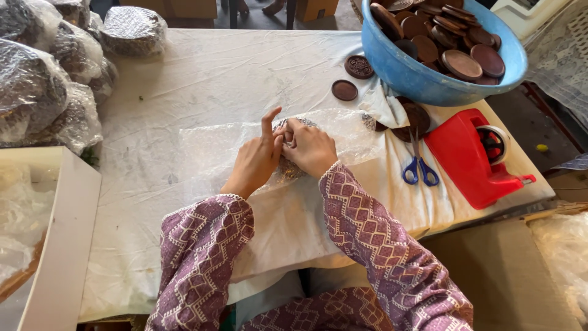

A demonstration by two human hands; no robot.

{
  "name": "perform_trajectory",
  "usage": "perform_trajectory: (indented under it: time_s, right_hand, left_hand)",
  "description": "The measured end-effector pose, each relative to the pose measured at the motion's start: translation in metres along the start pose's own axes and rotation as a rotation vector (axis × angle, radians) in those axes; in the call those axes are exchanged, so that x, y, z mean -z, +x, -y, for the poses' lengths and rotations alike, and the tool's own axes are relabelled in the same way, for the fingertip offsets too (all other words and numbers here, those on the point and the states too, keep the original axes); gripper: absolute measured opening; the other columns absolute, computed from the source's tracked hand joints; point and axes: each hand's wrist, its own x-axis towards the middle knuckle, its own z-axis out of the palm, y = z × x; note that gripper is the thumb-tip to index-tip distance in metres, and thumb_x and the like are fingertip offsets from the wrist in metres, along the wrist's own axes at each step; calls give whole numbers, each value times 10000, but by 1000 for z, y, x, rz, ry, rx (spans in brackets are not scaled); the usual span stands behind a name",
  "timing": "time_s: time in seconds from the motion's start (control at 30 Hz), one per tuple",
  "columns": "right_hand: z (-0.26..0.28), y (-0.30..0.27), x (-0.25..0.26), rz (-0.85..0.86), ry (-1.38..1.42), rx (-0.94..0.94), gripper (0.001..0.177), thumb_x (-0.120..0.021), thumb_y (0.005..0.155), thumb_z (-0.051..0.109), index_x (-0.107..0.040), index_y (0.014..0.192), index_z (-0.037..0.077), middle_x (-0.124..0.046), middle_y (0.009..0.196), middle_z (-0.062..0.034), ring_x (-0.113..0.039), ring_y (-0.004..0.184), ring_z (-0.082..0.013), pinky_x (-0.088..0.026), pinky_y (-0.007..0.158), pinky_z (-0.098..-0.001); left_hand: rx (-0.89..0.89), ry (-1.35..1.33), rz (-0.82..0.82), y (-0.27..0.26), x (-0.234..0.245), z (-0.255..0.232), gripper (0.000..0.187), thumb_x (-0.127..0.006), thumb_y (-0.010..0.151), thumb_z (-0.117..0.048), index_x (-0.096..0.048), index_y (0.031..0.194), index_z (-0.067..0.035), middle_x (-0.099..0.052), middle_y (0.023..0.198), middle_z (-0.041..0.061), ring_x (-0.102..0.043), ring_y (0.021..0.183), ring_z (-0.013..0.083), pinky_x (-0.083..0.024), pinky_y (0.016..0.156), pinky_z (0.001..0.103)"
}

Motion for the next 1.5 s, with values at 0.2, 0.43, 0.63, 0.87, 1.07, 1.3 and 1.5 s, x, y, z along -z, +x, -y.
perform_trajectory:
  time_s: [0.2,0.43,0.63,0.87,1.07,1.3,1.5]
  right_hand:
    - [-19,4,-4,-42,104,58,234,-741,844,303,-622,962,139,-734,854,-34,-730,843,-243,-554,757,-414]
    - [-33,7,-1,8,124,74,342,-807,830,373,-614,843,91,-690,733,-57,-693,722,-217,-527,679,-390]
    - [-50,11,21,311,501,113,249,-801,841,285,-644,904,102,-688,662,-46,-640,554,-147,-501,518,-336]
    - [-44,-39,-2,-455,-10,615,233,-675,1011,382,-772,1147,221,-697,848,-28,-679,714,-222,-541,638,-360]
    - [-39,-65,-9,-323,-344,518,511,-664,913,542,-710,1332,251,-623,702,-47,-648,545,-230,-524,494,-376]
    - [-39,-75,-13,-275,-438,478,882,-629,800,714,-496,1506,202,-599,681,-55,-643,540,-222,-536,507,-371]
    - [-52,-87,-10,-238,-318,448,878,-618,841,683,-417,1568,234,-612,709,-79,-664,579,-249,-550,539,-397]
  left_hand:
    - [-17,23,-14,0,2,-4,667,-549,1010,-168,-188,1569,-212,-721,781,204,-670,655,446,-494,590,567]
    - [-30,38,7,-2,7,-9,677,-582,967,-138,-261,1547,-276,-731,827,189,-688,716,422,-506,623,551]
    - [-88,12,-35,-3,5,-8,666,-592,964,-146,-260,1533,-244,-750,902,180,-688,711,422,-506,597,551]
    - [-68,43,-6,-3,2,-5,656,-573,990,-144,-247,1551,-242,-757,924,162,-695,723,409,-507,613,555]
    - [-100,19,-33,-2,3,-5,733,-614,945,-127,-209,1554,-189,-774,1017,138,-711,707,378,-536,596,512]
    - [-52,40,-7,-4,5,-7,756,-625,963,-134,-187,1577,-190,-773,983,137,-710,731,381,-538,622,515]
    - [-35,53,9,-4,5,-8,751,-612,952,-106,-201,1573,-204,-771,991,138,-704,734,391,-530,629,528]
